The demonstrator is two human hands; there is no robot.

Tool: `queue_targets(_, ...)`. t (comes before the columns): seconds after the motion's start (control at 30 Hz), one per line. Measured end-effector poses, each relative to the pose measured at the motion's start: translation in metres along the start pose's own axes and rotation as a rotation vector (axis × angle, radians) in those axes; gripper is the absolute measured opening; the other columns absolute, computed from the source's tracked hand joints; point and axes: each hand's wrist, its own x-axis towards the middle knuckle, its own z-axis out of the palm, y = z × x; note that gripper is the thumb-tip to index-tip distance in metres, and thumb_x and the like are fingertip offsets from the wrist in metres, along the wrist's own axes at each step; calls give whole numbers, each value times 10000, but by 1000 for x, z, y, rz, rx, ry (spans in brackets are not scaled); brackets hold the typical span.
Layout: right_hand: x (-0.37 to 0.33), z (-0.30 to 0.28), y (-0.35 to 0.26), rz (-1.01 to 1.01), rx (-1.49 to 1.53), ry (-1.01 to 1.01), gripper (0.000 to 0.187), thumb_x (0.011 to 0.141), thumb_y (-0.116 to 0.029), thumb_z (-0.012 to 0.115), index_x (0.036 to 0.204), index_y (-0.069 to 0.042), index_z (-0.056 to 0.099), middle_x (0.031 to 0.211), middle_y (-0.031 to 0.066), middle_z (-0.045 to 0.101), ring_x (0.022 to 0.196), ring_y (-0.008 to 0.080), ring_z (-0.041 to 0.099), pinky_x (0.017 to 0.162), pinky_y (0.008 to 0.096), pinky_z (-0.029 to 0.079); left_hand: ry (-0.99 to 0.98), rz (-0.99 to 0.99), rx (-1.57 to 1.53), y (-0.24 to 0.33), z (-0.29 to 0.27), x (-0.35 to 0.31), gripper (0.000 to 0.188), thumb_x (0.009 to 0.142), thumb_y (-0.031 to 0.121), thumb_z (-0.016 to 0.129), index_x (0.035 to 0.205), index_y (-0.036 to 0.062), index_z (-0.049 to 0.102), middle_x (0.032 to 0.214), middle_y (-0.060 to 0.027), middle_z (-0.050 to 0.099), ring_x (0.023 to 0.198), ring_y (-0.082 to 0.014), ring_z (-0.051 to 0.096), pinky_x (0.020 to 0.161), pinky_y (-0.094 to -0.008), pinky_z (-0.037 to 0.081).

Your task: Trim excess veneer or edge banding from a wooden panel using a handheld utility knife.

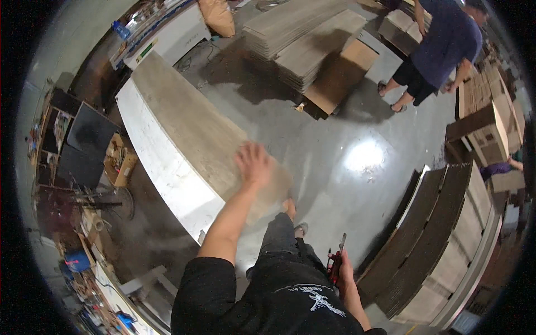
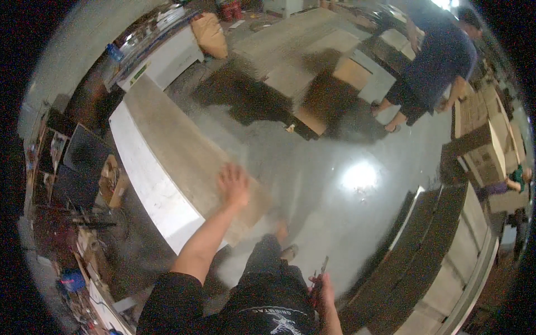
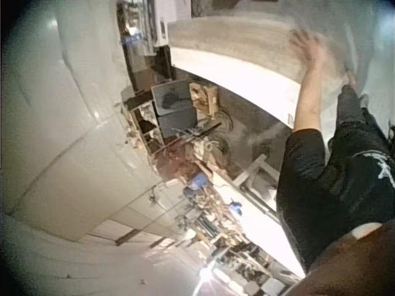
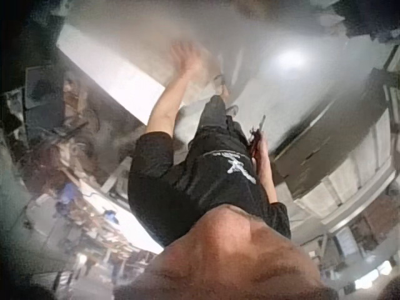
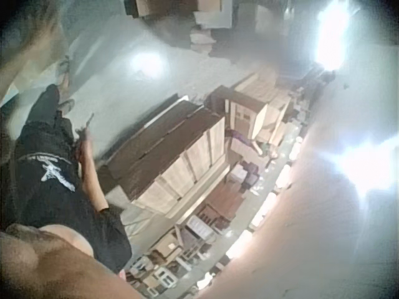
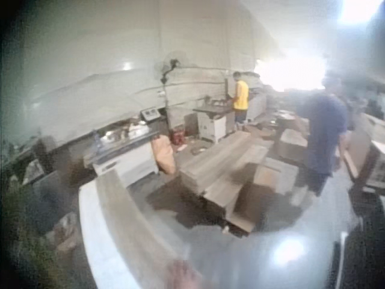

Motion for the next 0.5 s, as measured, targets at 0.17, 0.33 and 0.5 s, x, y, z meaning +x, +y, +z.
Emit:
queue_targets(0.17,24,18,-78,-138,54,78,444,1059,-531,488,1399,-251,545,1113,8,627,694,154,535,586,336,463,-866,858,-514,122,-13,-34,518,987,527,510,1192,96,713,1311,-118,674,1229,-315,617,1177,-530,339)
queue_targets(0.33,30,69,-162,-287,23,108,511,1080,-505,457,1504,-220,491,1055,35,636,697,150,558,589,334,481,-479,614,-648,93,-39,1,359,965,380,589,1141,84,690,1204,-156,674,1153,-323,627,1105,-540,404)
queue_targets(0.5,62,88,-192,-544,-468,2,463,1110,-471,418,1257,-73,604,944,47,655,614,127,551,554,307,456,-35,-134,-168,-62,-31,86,689,977,439,559,1532,50,433,1626,-244,327,1520,-435,260,1218,-600,191)
